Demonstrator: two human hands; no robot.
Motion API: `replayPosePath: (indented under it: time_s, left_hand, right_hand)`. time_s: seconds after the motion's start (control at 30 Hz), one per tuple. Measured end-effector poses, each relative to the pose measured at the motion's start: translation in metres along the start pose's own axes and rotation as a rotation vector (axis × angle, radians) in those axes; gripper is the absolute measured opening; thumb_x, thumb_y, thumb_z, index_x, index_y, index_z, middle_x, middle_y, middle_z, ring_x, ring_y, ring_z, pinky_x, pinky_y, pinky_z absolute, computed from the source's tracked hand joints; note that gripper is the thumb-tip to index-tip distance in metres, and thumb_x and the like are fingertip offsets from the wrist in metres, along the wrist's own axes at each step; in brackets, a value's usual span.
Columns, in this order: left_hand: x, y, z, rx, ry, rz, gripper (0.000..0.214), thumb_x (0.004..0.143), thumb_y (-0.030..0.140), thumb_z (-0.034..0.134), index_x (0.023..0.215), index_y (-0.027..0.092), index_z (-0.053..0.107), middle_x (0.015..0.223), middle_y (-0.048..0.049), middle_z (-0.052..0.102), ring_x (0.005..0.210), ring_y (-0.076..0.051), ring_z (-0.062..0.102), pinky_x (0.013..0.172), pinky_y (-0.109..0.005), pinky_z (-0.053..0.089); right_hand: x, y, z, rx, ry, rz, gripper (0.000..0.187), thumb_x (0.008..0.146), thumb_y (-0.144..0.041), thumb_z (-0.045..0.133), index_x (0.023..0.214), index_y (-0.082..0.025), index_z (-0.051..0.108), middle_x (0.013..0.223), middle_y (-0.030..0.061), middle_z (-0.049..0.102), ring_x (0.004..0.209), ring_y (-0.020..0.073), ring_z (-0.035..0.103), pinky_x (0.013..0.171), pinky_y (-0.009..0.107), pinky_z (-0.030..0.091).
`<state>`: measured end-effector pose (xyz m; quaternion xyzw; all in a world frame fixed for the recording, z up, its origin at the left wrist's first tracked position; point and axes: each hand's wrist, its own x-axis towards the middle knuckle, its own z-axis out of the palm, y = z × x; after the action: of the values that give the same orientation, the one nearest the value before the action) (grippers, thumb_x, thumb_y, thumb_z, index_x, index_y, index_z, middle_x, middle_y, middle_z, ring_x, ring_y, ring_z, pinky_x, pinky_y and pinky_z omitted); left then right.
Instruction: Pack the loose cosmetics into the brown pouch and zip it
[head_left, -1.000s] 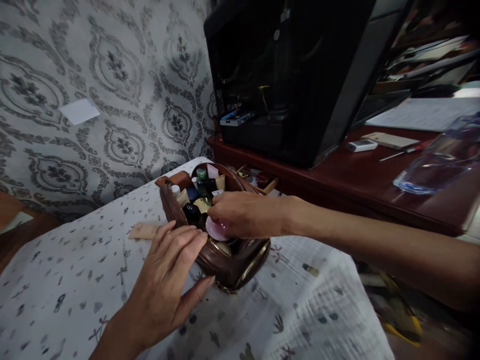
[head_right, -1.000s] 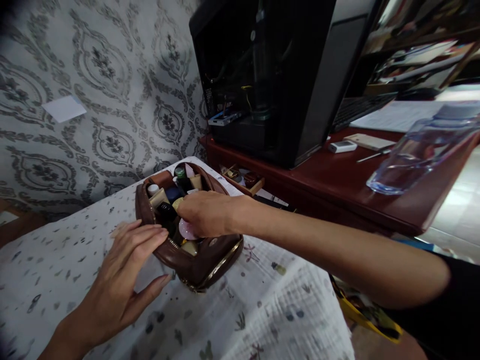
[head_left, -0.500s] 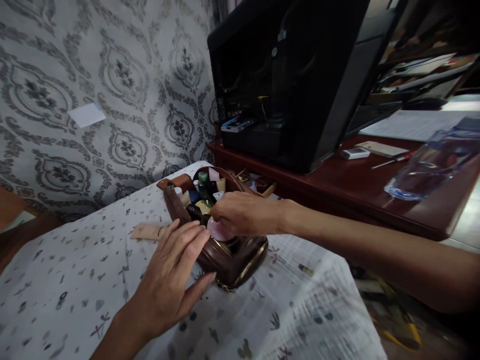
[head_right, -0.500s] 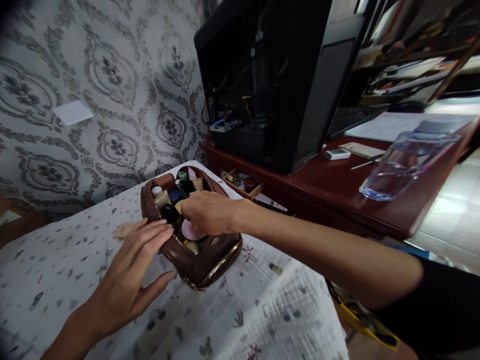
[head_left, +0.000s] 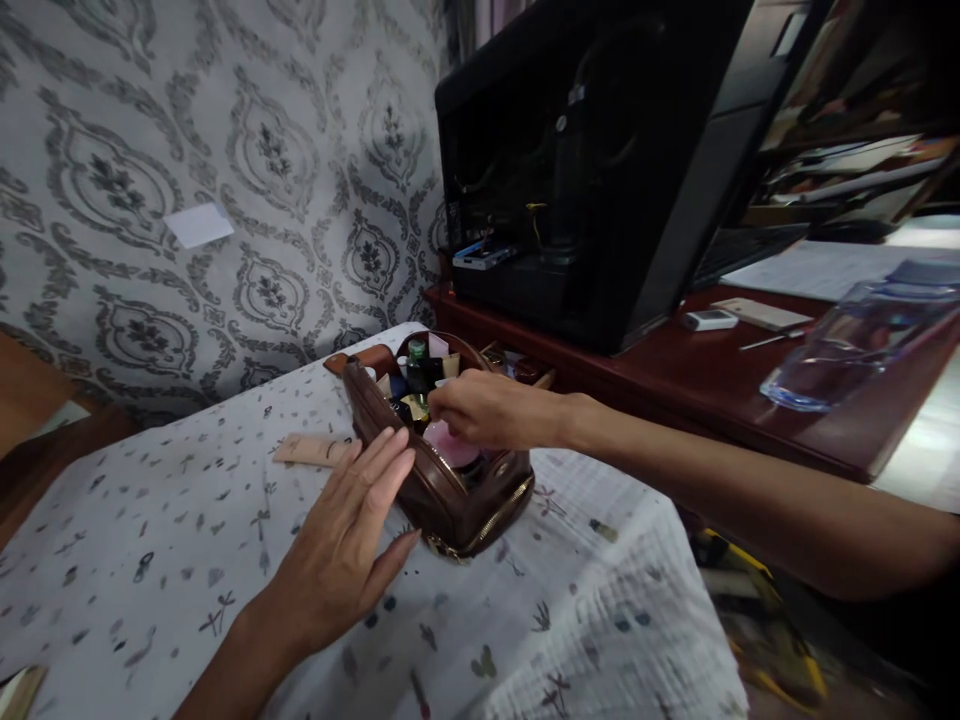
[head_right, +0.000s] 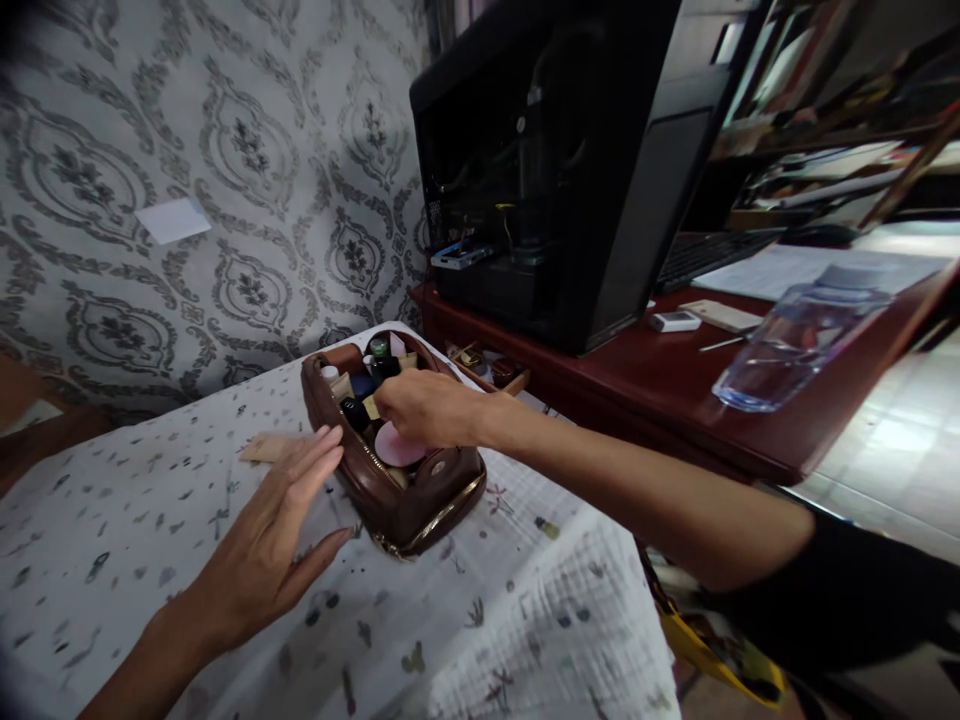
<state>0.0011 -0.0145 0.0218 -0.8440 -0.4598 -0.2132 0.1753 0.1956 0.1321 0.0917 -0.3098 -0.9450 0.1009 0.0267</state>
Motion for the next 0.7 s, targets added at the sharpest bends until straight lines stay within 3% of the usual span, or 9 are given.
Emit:
replayPosePath:
  time_s: [0.17, 0.3, 0.5, 0.6, 0.7]
  left_hand:
    - [-0.033, -0.01, -0.002, 0.033, 0.008, -0.088, 0.066, 0.103, 0.032, 0.05, 0.161, 0.02, 0.022, 0.16, -0.0153, 0.044, 0.148, -0.028, 0.043, 0.119, -0.045, 0.042]
    - [-0.068, -0.026, -0.001, 0.087, -0.034, -0.197, 0.063, 0.104, 0.035, 0.047, 0.161, 0.023, 0.023, 0.158, -0.0144, 0.047, 0.145, -0.028, 0.048, 0.12, -0.046, 0.041]
    - [-0.127, -0.055, -0.003, 0.188, -0.192, -0.471, 0.056, 0.105, 0.041, 0.041, 0.156, 0.019, 0.03, 0.163, -0.0189, 0.038, 0.152, -0.03, 0.037, 0.124, -0.056, 0.031]
    - [-0.159, -0.073, -0.017, 0.283, -0.273, -0.698, 0.056, 0.105, 0.044, 0.037, 0.153, 0.015, 0.035, 0.166, -0.0209, 0.031, 0.156, -0.032, 0.028, 0.124, -0.062, 0.025]
    - [-0.195, -0.088, -0.045, 0.436, -0.278, -0.964, 0.059, 0.104, 0.046, 0.034, 0.151, 0.011, 0.039, 0.167, -0.0226, 0.027, 0.156, -0.036, 0.024, 0.122, -0.067, 0.022]
  right_hand:
    - [-0.007, -0.001, -0.002, 0.278, 0.431, 0.059, 0.026, 0.097, -0.01, 0.048, 0.106, -0.012, 0.072, 0.07, 0.0008, 0.067, 0.061, 0.0111, 0.058, 0.06, 0.021, 0.036]
    - [-0.019, -0.017, 0.01, 0.368, 0.663, -0.108, 0.022, 0.099, -0.024, 0.05, 0.098, -0.013, 0.07, 0.058, -0.0027, 0.059, 0.05, 0.0098, 0.05, 0.054, 0.022, 0.034]
    - [-0.022, -0.064, 0.062, 0.348, 0.576, -0.534, 0.024, 0.103, -0.024, 0.046, 0.102, -0.018, 0.069, 0.073, 0.0028, 0.07, 0.062, 0.0124, 0.063, 0.062, 0.022, 0.045]
    - [-0.013, -0.086, 0.096, 0.363, 0.508, -0.633, 0.027, 0.104, -0.023, 0.044, 0.101, -0.019, 0.07, 0.074, 0.0042, 0.07, 0.062, 0.0134, 0.063, 0.064, 0.023, 0.048]
    - [-0.002, -0.103, 0.123, 0.384, 0.396, -0.653, 0.029, 0.104, -0.024, 0.042, 0.1, -0.019, 0.071, 0.072, 0.0046, 0.07, 0.063, 0.0142, 0.065, 0.065, 0.023, 0.049]
